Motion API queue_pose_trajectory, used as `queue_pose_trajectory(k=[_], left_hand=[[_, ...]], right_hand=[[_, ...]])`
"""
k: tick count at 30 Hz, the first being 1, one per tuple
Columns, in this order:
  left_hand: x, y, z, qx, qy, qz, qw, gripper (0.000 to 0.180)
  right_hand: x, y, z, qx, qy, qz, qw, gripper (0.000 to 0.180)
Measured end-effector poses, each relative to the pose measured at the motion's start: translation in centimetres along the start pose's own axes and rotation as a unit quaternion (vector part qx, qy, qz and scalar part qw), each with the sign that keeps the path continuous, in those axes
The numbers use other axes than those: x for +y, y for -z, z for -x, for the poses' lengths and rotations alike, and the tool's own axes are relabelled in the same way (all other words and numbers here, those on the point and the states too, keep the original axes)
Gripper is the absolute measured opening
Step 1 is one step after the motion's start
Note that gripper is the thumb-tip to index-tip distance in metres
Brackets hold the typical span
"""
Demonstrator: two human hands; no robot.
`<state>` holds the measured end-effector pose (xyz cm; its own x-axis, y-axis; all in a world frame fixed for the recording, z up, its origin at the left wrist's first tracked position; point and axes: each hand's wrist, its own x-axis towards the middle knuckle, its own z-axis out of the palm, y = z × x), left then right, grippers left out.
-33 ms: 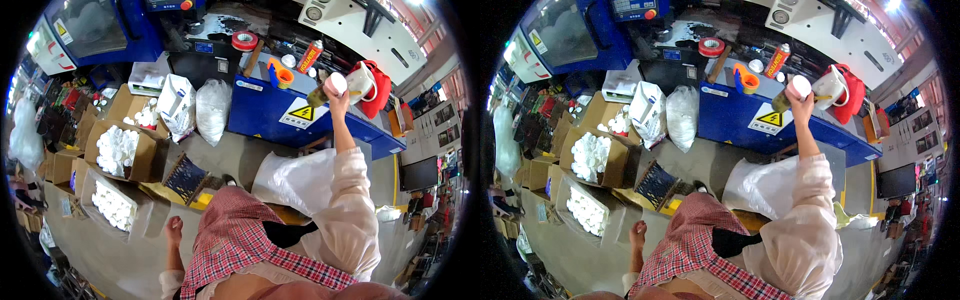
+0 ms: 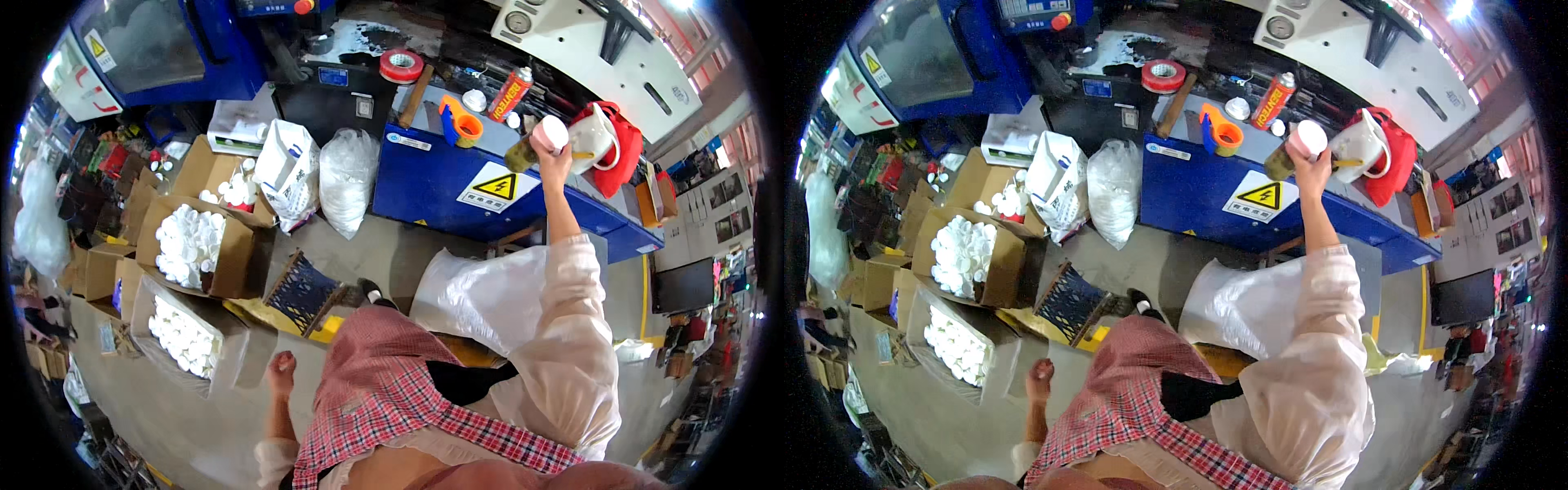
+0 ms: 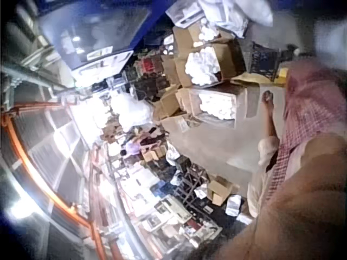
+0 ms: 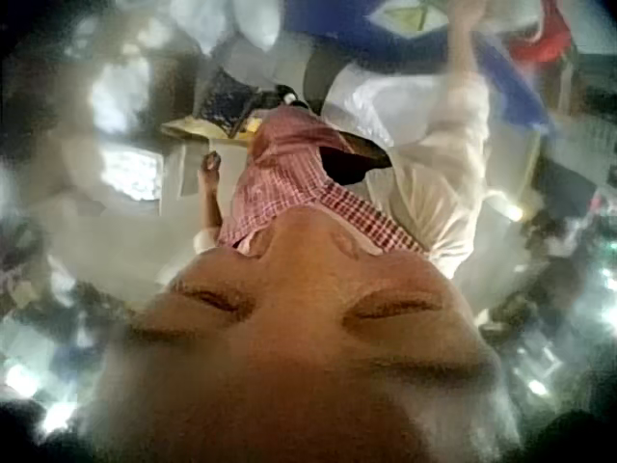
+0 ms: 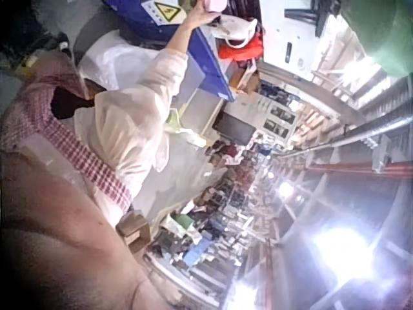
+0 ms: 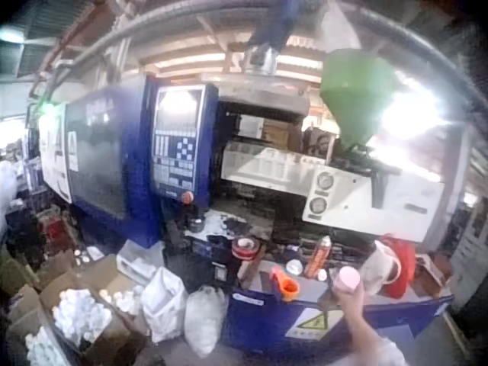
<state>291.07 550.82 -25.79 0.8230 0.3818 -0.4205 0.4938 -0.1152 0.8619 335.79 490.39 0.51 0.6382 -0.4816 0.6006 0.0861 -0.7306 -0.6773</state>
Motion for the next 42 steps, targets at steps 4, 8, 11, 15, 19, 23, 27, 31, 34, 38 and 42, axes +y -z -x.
queue_pose_trajectory(k=[4,8,11,15,19,23,27,31,34,38,42], left_hand=[[0.6,-1.6,-7.1,0.011,-0.003,-0.079,0.997,0.025],[1.8,-1.0,-8.1,-0.055,0.074,-0.153,0.984,0.033],[0.5,-1.5,-8.8,-0.097,0.21,-0.249,0.94,0.036],[-0.9,0.4,-6.2,0.003,0.329,-0.214,0.92,0.033],[-6.3,3.8,-8.6,0.051,0.25,-0.104,0.961,0.025],[-4.0,9.9,-12.6,-0.1,0.181,0.142,0.968,0.034],[-10.7,17.6,-15.7,-0.023,0.244,0.086,0.966,0.028],[-0.5,26.7,-18.8,-0.022,0.24,0.019,0.97,0.025],[-9.1,25.7,-18.8,0.06,0.199,-0.019,0.978,0.031],[-4.6,30.0,-18.2,-0.012,0.259,0.145,0.955,0.037],[-3.6,31.8,-17.4,-0.113,0.26,0.27,0.92,0.06]], right_hand=[[7.4,-9.9,-5.3,0.008,-0.008,-0.109,0.994,0.063],[10.4,-14.5,-6.2,0.0,-0.006,-0.019,1.0,0.066],[13.6,-12.9,-9.5,-0.101,-0.001,0.148,0.984,0.053],[1.7,-12.8,2.0,-0.004,0.11,0.061,0.992,0.071],[-3.4,-20.7,21.8,-0.491,-0.068,-0.123,0.86,0.034],[-7.6,-29.9,40.5,-0.808,0.031,0.137,0.573,0.058],[-13.0,-35.9,49.9,-0.797,0.038,0.137,0.587,0.058],[-25.1,-38.4,51.1,-0.741,0.188,0.326,0.556,0.048],[-30.8,-42.4,52.6,-0.75,0.253,0.206,0.576,0.033],[-37.8,-49.0,51.3,-0.876,0.144,0.191,0.418,0.023],[-39.4,-53.0,47.3,-0.938,-0.116,0.216,0.245,0.023]])
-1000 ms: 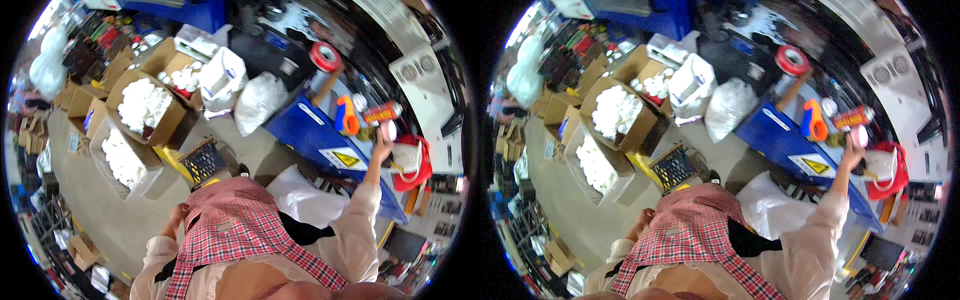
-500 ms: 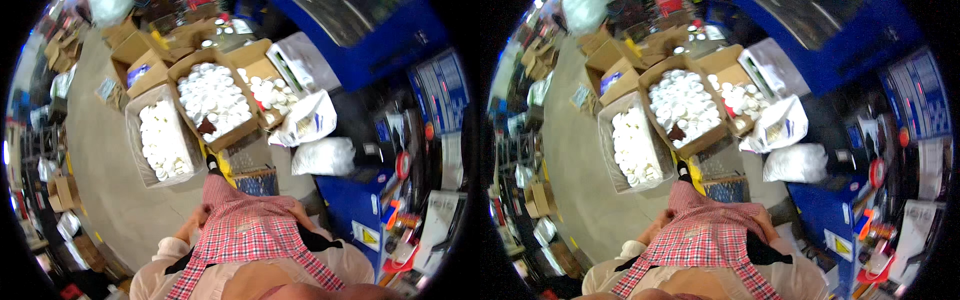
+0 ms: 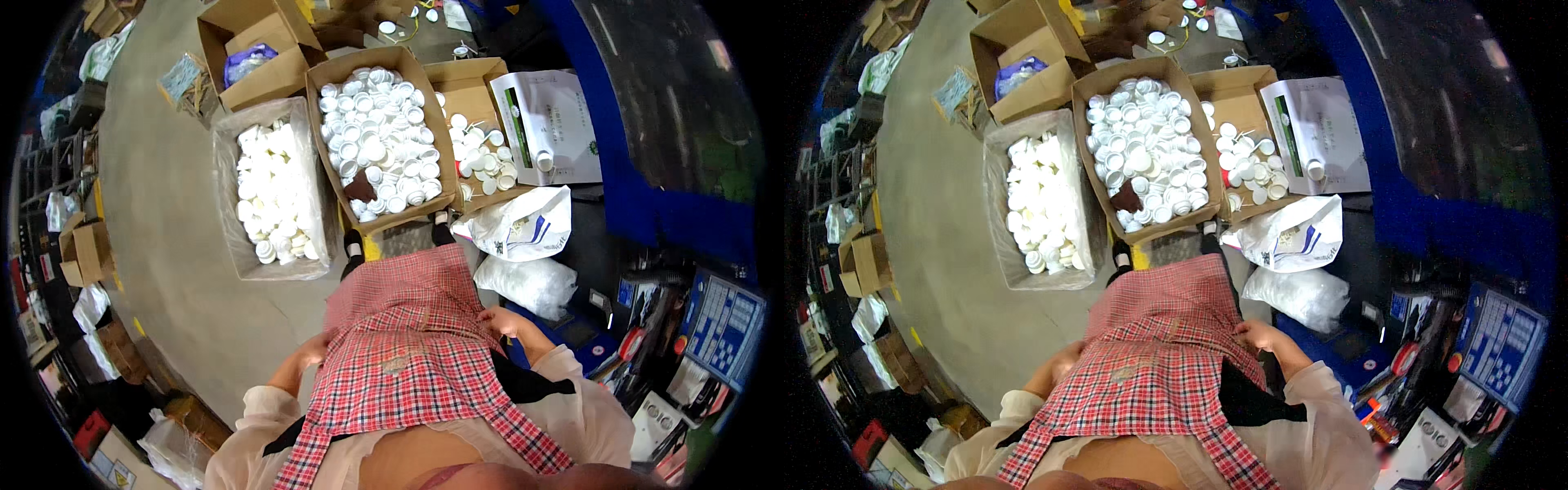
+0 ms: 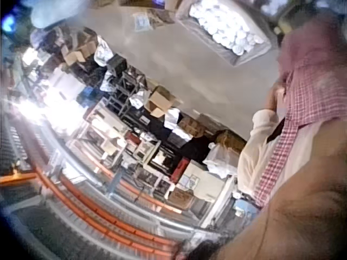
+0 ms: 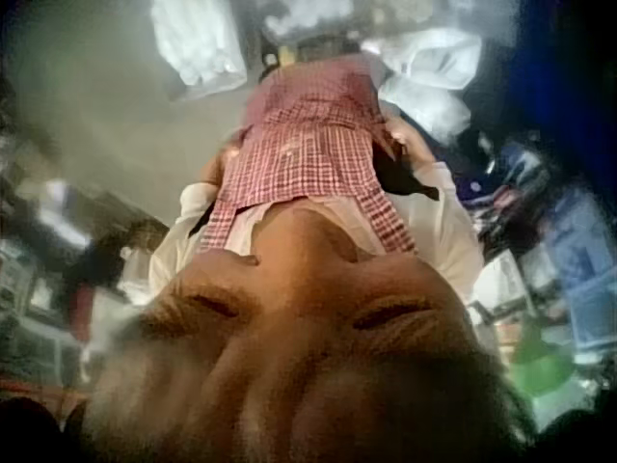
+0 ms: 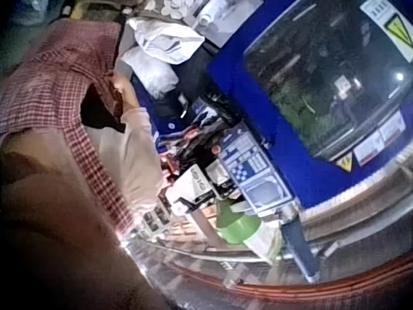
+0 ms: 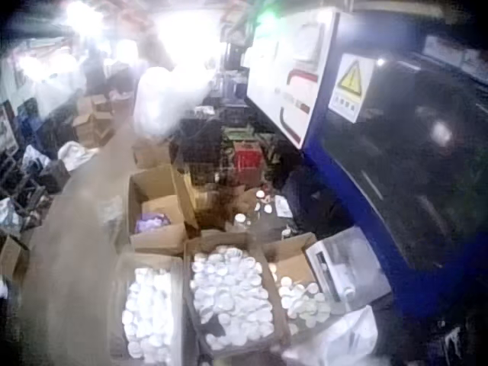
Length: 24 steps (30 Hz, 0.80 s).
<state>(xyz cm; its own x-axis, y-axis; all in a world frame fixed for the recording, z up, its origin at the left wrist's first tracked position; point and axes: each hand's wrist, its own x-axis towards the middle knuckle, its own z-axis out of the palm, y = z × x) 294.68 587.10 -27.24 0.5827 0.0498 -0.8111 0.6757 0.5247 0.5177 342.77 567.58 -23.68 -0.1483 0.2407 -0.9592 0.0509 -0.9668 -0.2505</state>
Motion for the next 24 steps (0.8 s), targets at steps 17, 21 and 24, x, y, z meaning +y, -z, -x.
queue_pose_trajectory(k=[17,21,24], left_hand=[[8.7,5.7,-43.0,0.005,-0.193,-0.416,0.889,0.033],[8.6,6.0,-48.1,0.023,-0.251,-0.249,0.935,0.028],[9.6,7.0,-49.9,0.076,-0.24,-0.299,0.92,0.025]], right_hand=[[-4.6,1.4,-47.9,-0.034,0.145,0.66,0.736,0.019],[-0.1,-1.6,-52.7,-0.046,0.115,0.699,0.704,0.02],[1.0,-1.7,-54.4,-0.054,0.13,0.703,0.697,0.021]])
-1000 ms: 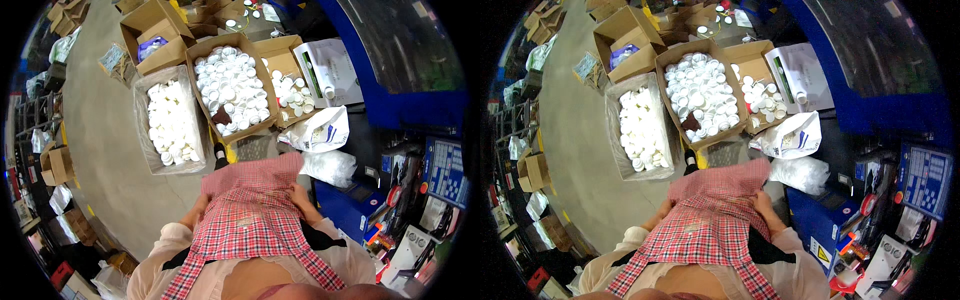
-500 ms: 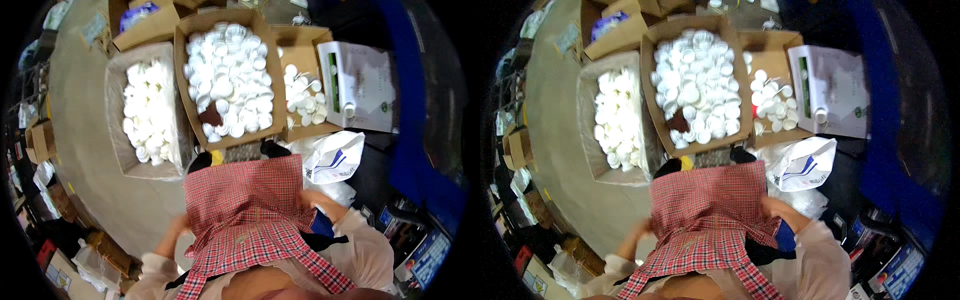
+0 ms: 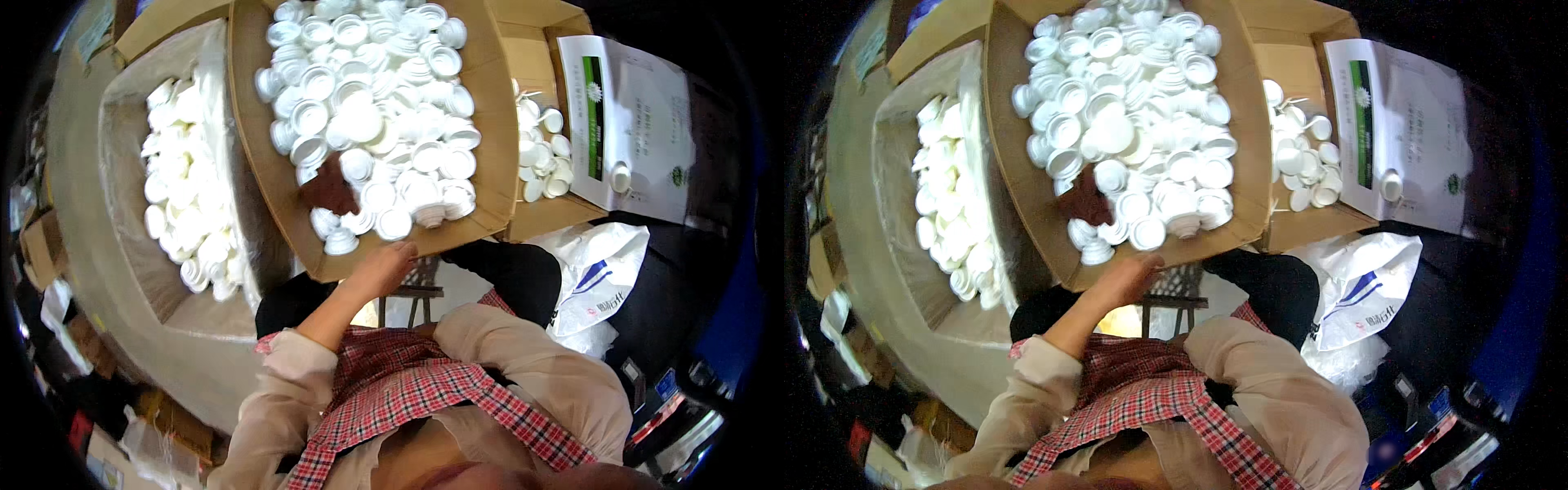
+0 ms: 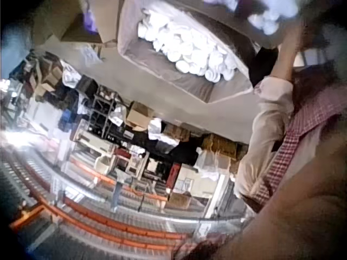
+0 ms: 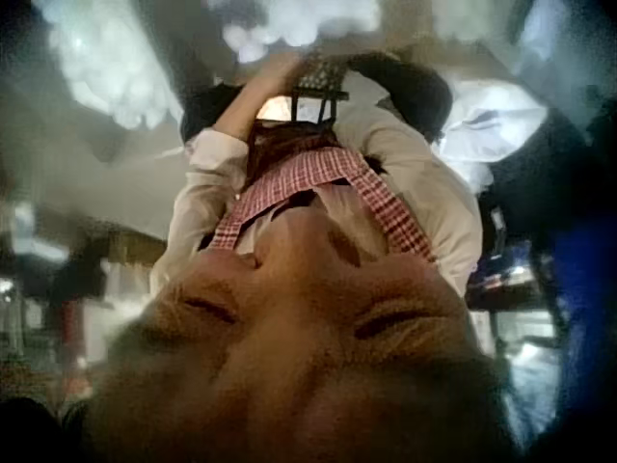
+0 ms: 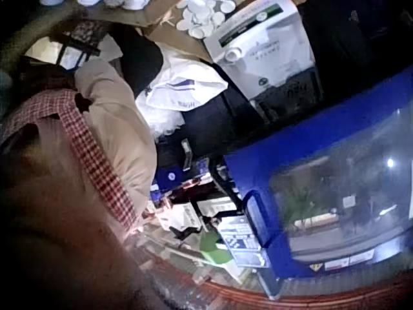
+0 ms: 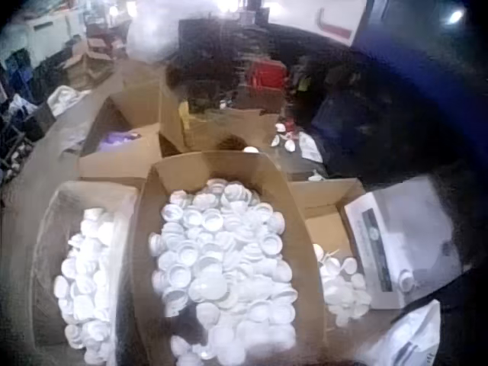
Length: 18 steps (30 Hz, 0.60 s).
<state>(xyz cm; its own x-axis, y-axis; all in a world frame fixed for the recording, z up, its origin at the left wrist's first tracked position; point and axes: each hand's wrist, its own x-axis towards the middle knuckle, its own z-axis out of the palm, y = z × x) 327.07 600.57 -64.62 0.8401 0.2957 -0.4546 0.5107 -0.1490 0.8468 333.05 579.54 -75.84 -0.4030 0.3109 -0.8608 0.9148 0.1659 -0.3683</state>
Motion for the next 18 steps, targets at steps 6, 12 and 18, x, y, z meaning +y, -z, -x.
queue_pose_trajectory(k=[6,12,18], left_hand=[[1.7,3.7,-2.3,0.084,-0.041,-0.001,0.996,0.034],[2.0,-0.9,-2.6,0.027,0.003,-0.226,0.974,0.064],[0.1,-4.2,-4.2,-0.034,-0.001,-0.379,0.925,0.026]], right_hand=[[0.4,3.0,2.6,-0.024,0.054,0.061,0.996,0.025],[17.4,21.2,22.1,0.132,0.136,-0.486,0.853,0.025],[44.9,12.4,19.8,0.428,-0.299,-0.609,0.598,0.11]])
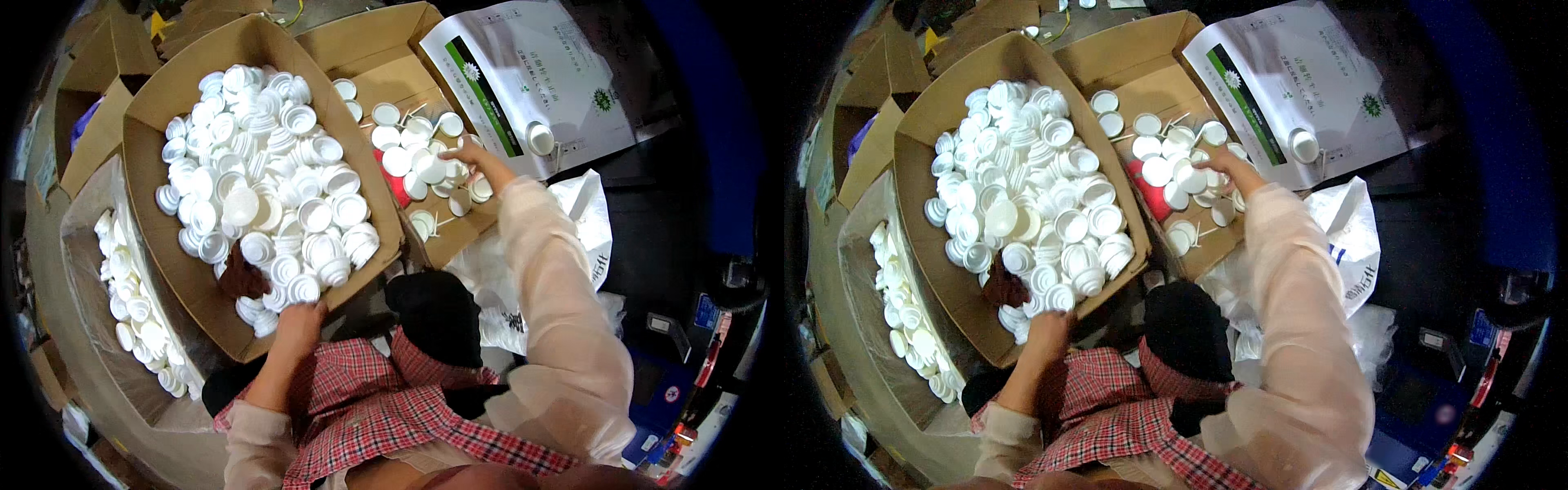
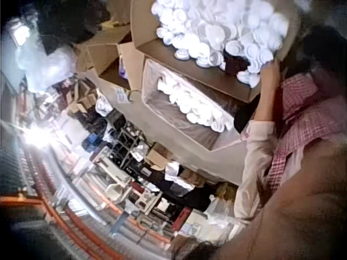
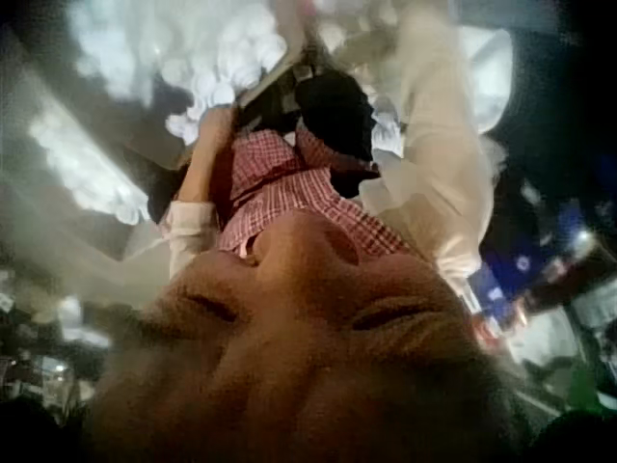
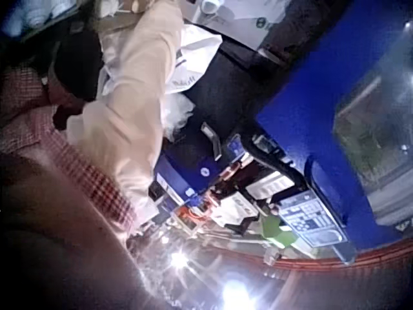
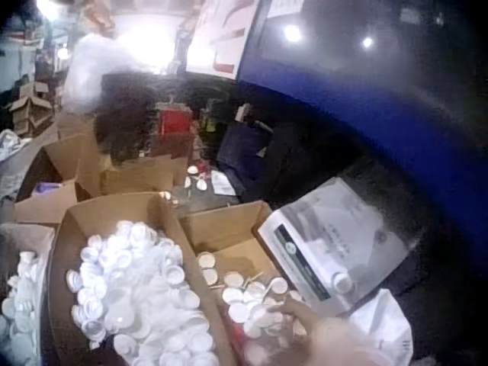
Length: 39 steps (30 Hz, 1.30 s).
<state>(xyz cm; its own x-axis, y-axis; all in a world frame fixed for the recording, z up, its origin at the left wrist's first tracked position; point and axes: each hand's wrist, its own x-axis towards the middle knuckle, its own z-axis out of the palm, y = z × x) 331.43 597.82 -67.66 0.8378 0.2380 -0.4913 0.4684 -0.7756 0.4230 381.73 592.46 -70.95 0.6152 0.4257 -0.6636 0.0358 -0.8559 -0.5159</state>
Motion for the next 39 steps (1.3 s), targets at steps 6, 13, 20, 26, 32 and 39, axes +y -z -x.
queue_pose_trajectory(k=[6,13,20,26,32,39], left_hand=[[1.2,0.7,1.1,0.047,-0.012,-0.007,0.999,0.017],[2.1,-0.2,-0.2,0.015,0.034,-0.036,0.999,0.013],[1.3,-0.3,0.0,0.022,0.032,-0.019,0.999,0.018],[0.8,5.6,-0.1,0.249,0.0,0.314,0.916,0.07],[-0.9,4.6,-1.8,0.271,-0.022,0.806,0.525,0.052],[-0.5,8.2,0.9,0.312,0.033,0.846,0.431,0.038]], right_hand=[[17.6,-3.2,-14.6,0.114,-0.051,-0.075,0.989,0.143],[18.3,-7.3,-18.0,0.149,0.009,0.089,0.985,0.104],[17.7,-8.0,-12.3,0.264,0.049,0.056,0.962,0.071],[-6.6,-4.6,10.9,0.084,0.366,-0.004,0.927,0.047],[-15.1,-16.8,24.4,-0.185,0.576,0.076,0.792,0.047],[-15.5,-22.9,26.8,-0.134,0.443,-0.374,0.804,0.056]])
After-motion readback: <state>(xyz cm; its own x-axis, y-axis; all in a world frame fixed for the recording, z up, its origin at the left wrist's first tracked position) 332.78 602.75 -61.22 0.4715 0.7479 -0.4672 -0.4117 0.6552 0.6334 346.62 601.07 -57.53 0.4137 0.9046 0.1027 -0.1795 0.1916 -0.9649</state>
